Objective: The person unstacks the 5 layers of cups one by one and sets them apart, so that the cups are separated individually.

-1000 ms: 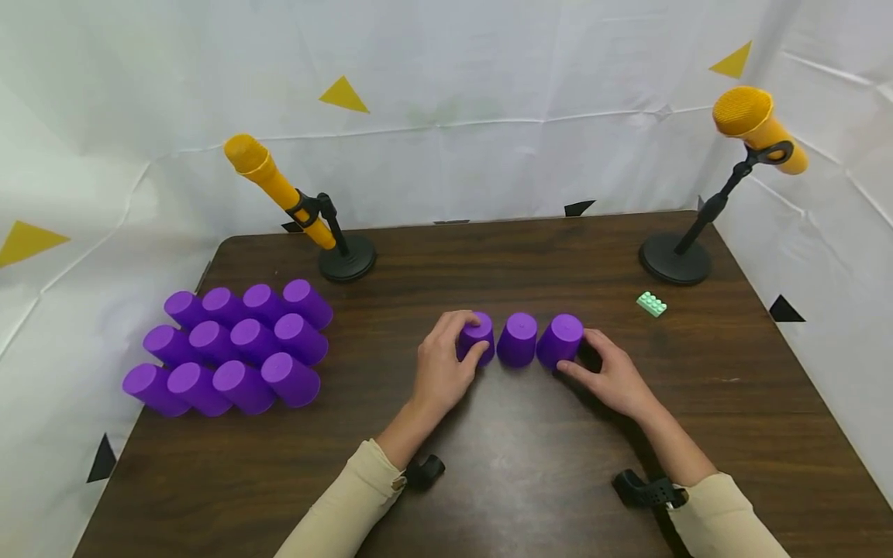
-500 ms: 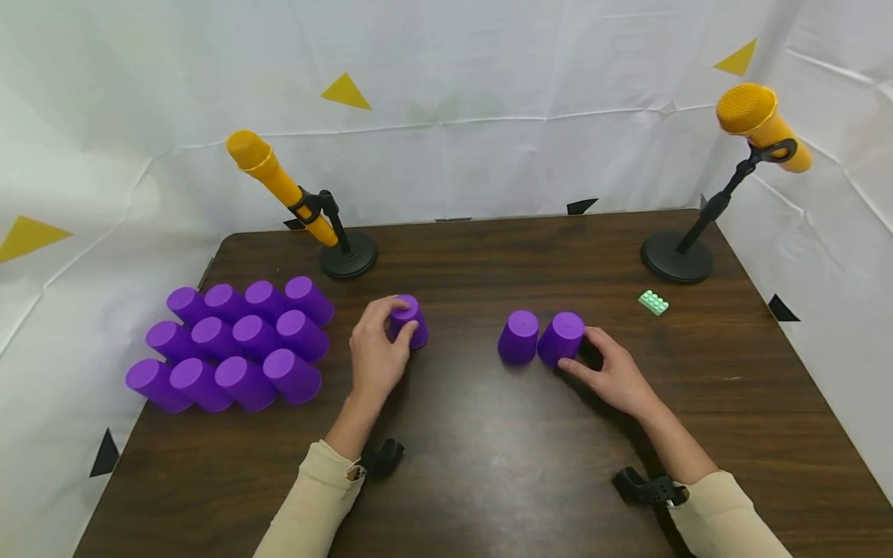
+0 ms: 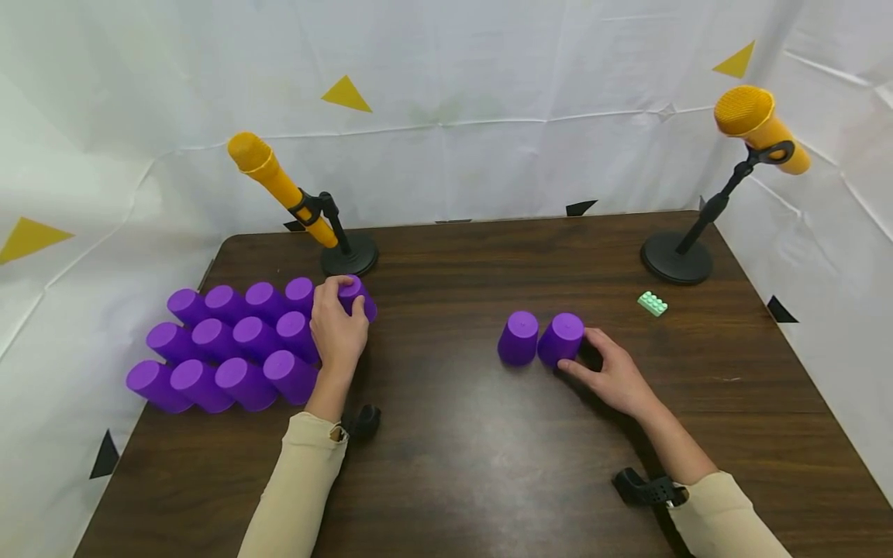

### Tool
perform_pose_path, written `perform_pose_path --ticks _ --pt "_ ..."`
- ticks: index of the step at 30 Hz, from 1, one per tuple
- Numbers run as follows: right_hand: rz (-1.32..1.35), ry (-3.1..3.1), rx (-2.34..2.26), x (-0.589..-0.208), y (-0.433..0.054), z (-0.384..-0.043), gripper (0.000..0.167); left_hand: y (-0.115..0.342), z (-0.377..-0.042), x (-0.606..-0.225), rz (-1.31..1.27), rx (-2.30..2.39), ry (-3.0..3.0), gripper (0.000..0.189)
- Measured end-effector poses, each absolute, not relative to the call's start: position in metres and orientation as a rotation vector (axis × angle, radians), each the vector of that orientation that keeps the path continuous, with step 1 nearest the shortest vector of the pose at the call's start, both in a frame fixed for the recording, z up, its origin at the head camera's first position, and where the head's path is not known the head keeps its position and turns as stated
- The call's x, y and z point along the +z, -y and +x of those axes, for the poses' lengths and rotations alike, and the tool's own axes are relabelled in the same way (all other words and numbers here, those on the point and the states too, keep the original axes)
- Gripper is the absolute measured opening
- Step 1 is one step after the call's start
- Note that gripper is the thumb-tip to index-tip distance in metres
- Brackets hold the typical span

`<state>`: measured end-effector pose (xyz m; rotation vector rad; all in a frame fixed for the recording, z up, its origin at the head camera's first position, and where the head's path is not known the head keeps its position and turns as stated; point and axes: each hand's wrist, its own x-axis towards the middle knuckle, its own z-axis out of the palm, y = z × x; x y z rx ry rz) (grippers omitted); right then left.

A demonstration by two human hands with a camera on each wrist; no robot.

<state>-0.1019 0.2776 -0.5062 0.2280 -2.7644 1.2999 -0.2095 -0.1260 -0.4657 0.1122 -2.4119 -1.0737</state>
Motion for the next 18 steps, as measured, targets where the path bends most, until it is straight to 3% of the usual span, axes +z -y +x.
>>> perform_pose_path --ticks 11,18 --pt "0.226 2.764 1.301 -0.508 -0.277 -0.101 0.058 0.128 -0.206 -0.462 0.069 -1.041 2.356 0.037" --pt "0.220 2.774 1.294 -0.506 -0.278 -0.102 0.058 0.094 -0.183 -0.433 -0.203 -0.995 2.261 0.040"
